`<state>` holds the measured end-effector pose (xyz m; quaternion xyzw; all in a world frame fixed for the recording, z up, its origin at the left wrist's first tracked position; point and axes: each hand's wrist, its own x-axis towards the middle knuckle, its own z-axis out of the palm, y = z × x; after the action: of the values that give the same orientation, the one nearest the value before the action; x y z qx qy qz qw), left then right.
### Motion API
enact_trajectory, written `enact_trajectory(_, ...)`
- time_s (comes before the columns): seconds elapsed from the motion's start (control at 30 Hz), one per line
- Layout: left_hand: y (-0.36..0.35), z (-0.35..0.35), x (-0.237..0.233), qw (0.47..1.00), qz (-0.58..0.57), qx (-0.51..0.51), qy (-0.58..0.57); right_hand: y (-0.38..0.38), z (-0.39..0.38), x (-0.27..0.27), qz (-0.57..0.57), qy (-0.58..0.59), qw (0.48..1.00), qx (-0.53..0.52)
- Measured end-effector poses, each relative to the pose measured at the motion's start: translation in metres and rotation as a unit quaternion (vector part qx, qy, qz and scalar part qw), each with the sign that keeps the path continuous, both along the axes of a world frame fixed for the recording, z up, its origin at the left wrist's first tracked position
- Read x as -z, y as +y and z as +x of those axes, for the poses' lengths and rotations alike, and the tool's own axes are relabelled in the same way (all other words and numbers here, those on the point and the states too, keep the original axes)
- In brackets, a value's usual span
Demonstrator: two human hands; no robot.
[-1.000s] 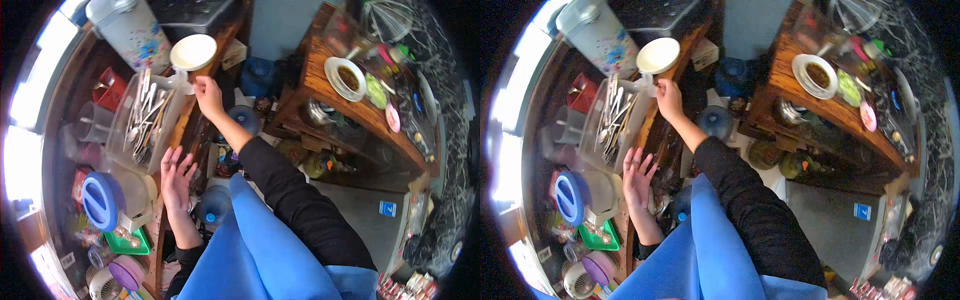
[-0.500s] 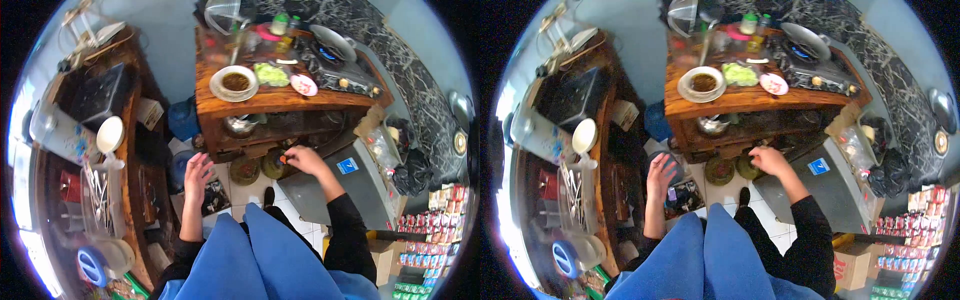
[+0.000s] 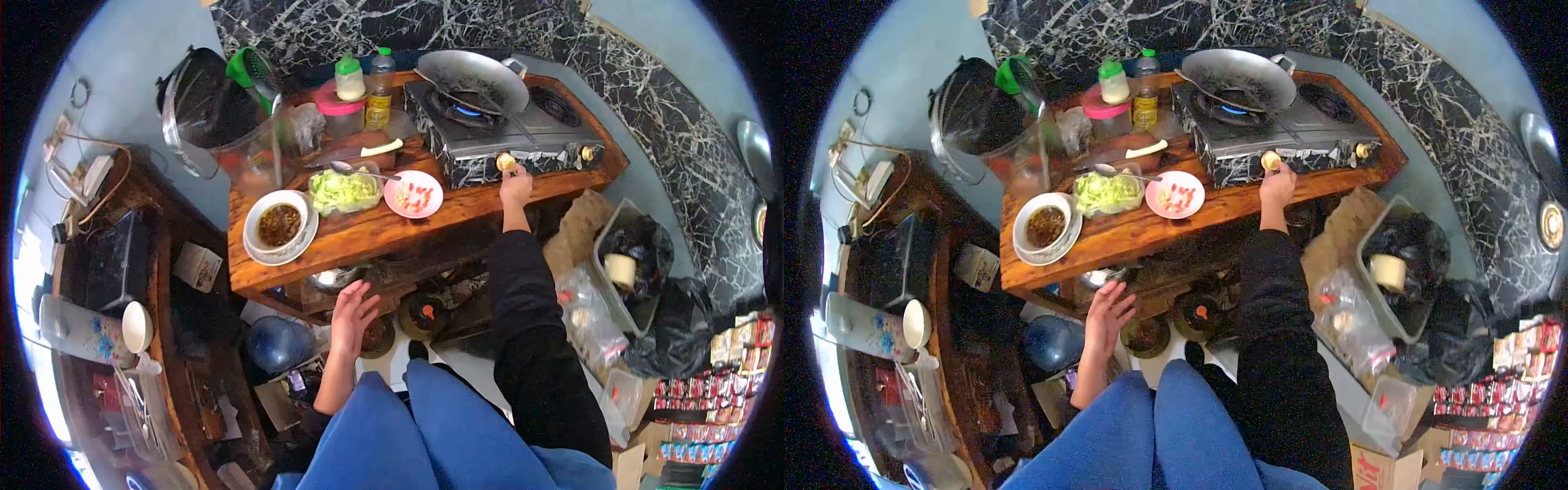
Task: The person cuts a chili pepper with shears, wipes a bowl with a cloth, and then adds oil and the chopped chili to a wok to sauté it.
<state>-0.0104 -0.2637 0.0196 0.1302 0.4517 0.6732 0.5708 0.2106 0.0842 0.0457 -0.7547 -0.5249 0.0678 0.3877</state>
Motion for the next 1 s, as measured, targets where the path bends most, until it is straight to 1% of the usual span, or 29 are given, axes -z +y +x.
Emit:
enact_trajectory(0.03, 0.011, -0.001, 0.004, 1.000, -0.005, -0.001, -0.003, 0.011, 0.001, 0.003, -0.001, -0.009, 1.000, -0.020)
enact_trajectory(0.1, 0.019, -0.005, 0.013, 0.999, 0.012, -0.045, 0.001, 0.027, 0.008, 0.020, 0.079, -0.037, 0.991, -0.097)
enact_trajectory(0.17, 0.020, -0.008, 0.010, 0.997, -0.009, -0.082, 0.010, 0.039, 0.013, 0.027, 0.078, -0.085, 0.990, -0.088)
enact_trajectory(0.23, 0.016, -0.019, 0.029, 0.995, 0.006, -0.094, 0.024, 0.045, 0.021, 0.041, 0.172, -0.111, 0.971, -0.121)
enact_trajectory(0.3, 0.012, -0.029, 0.044, 0.994, -0.008, -0.110, 0.015, 0.052, 0.028, 0.053, 0.231, -0.093, 0.957, -0.148)
enact_trajectory(0.37, 0.006, -0.039, 0.059, 0.993, -0.016, -0.114, 0.021, 0.040, 0.023, 0.041, 0.195, -0.104, 0.966, -0.134)
enact_trajectory(0.43, 0.001, -0.047, 0.071, 0.992, -0.017, -0.121, 0.023, 0.046, 0.027, 0.041, 0.175, -0.133, 0.968, -0.120)
enact_trajectory(0.47, 0.000, -0.049, 0.072, 0.991, -0.026, -0.129, 0.020, 0.047, 0.028, 0.037, 0.128, -0.152, 0.976, -0.092)
enact_trajectory(0.5, -0.002, -0.051, 0.077, 0.991, -0.026, -0.133, 0.014, 0.048, 0.027, 0.039, 0.158, -0.161, 0.971, -0.084)
enact_trajectory(0.6, -0.005, -0.058, 0.082, 0.989, -0.045, -0.141, 0.029, 0.050, 0.026, 0.040, 0.181, -0.130, 0.970, -0.092)
enact_trajectory(0.67, -0.005, -0.060, 0.084, 0.989, -0.047, -0.137, 0.032, 0.055, 0.029, 0.041, 0.144, -0.069, 0.982, -0.105)
enact_trajectory(0.73, -0.005, -0.063, 0.089, 0.991, -0.050, -0.120, 0.037, 0.053, 0.031, 0.040, 0.153, -0.079, 0.979, -0.107)
enact_trajectory(0.8, 0.000, -0.064, 0.088, 0.992, -0.048, -0.101, 0.050, 0.052, 0.028, 0.038, 0.162, -0.084, 0.977, -0.110)
enact_trajectory(0.87, 0.009, -0.061, 0.080, 0.994, -0.043, -0.077, 0.065, 0.048, 0.025, 0.034, 0.136, -0.080, 0.982, -0.100)
enact_trajectory(1.0, 0.025, -0.058, 0.063, 0.995, -0.038, -0.037, 0.083, 0.053, 0.028, 0.037, 0.129, -0.061, 0.985, -0.095)
